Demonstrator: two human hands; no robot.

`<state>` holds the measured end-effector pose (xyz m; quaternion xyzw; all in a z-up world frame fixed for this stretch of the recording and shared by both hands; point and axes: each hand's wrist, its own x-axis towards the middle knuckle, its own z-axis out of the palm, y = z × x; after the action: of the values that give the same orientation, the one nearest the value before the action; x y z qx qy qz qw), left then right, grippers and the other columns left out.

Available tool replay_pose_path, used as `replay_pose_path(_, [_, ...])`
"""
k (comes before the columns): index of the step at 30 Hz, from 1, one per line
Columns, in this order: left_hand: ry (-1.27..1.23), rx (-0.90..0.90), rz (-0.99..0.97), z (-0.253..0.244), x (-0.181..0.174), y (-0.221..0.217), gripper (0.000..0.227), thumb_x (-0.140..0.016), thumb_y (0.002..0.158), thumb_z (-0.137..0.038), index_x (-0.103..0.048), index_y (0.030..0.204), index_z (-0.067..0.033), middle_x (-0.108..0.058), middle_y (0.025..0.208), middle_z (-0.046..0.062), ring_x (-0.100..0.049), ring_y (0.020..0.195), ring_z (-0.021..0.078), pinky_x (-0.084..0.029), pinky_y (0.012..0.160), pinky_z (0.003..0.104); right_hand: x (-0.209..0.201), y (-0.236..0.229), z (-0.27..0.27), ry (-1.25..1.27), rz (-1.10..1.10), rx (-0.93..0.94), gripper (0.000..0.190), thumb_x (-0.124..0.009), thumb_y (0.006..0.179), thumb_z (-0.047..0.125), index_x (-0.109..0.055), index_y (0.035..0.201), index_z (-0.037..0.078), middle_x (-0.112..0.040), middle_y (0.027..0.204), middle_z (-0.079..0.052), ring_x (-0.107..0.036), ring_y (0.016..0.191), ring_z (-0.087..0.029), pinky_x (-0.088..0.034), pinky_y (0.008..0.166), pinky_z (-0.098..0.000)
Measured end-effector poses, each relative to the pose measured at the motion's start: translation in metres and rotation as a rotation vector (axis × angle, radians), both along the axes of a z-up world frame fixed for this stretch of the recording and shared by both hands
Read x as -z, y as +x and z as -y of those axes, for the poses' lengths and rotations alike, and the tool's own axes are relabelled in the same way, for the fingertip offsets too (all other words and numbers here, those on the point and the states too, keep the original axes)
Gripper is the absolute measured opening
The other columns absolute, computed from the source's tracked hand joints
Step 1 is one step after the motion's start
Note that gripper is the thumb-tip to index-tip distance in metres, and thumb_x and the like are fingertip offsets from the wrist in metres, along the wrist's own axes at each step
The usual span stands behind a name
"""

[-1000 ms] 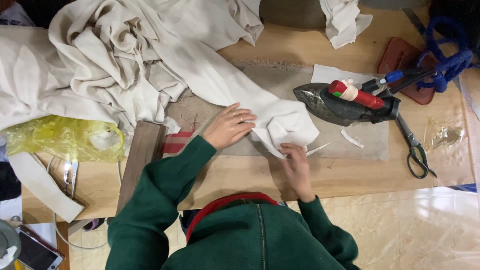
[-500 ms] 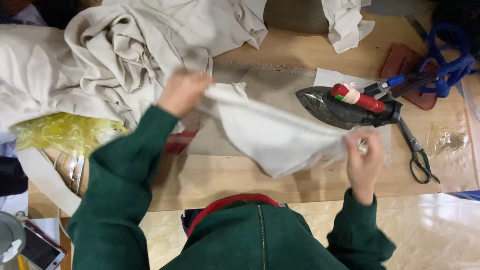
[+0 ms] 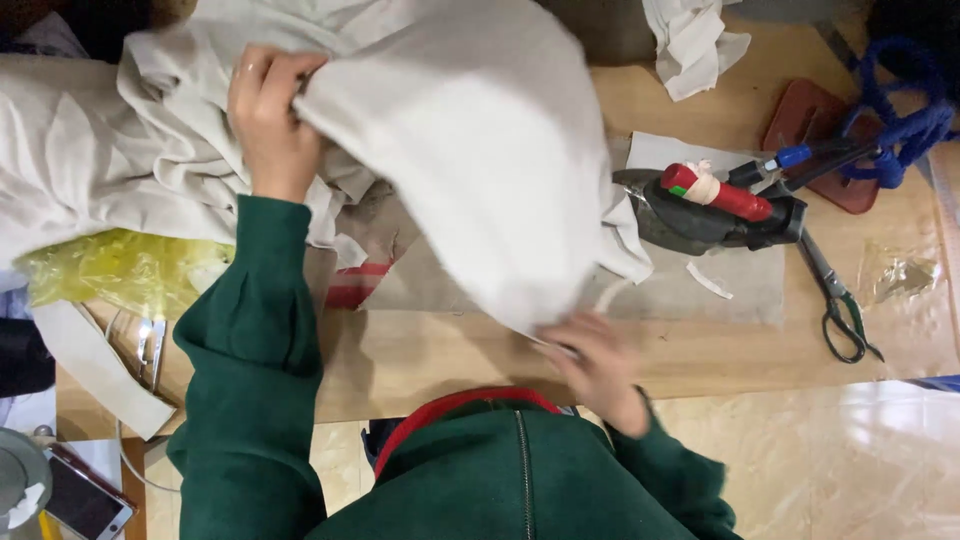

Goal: A person irons small pieces of white fabric and then uses scissors to cut them into specific shapes on a workbench.

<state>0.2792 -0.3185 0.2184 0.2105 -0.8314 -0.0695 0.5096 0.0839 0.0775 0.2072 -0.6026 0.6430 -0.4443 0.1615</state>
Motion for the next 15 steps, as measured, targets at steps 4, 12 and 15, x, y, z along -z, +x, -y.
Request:
replay_pose_path(4, [0.103, -0.23, 0.186, 0.014, 0.074, 0.035, 0.009, -0.069, 0.098, -0.003, -0.077, 0.102, 0.0005, -0.058, 0.095, 0.016, -0.054, 0.091, 0.0369, -0.045, 0.075, 0.047, 0.05, 0.037, 0.043, 0.187, 0.064, -0.179, 0.028, -0.071, 0.095, 0.02, -0.071, 0.118, 0.005, -0.076, 0.112, -0.01, -0.072, 0.098, -0.021, -0.057, 0.093, -0.0322])
replay_pose_path(12, [0.139, -0.438, 0.502, -0.054, 0.089, 0.042, 0.068, -0.079, 0.06, 0.006, -0.065, 0.125, -0.0082, -0.053, 0.131, 0.017, -0.043, 0.123, 0.0423, -0.04, 0.091, 0.055, 0.082, 0.059, 0.057, 0.461, 0.138, -0.297, 0.04, -0.065, 0.097, 0.022, -0.061, 0.136, 0.013, -0.072, 0.121, -0.009, -0.07, 0.093, -0.023, -0.056, 0.085, -0.0382])
replay_pose_path(15, [0.232, -0.365, 0.414, -0.127, 0.108, 0.043, 0.055, -0.081, 0.081, -0.002, -0.063, 0.133, -0.0079, -0.051, 0.139, 0.022, -0.04, 0.134, 0.0465, -0.033, 0.102, 0.061, 0.068, 0.027, 0.045, 0.468, 0.09, -0.044, 0.037, -0.072, 0.093, 0.016, -0.063, 0.129, 0.009, -0.074, 0.111, -0.018, -0.071, 0.103, -0.04, -0.056, 0.091, -0.0557])
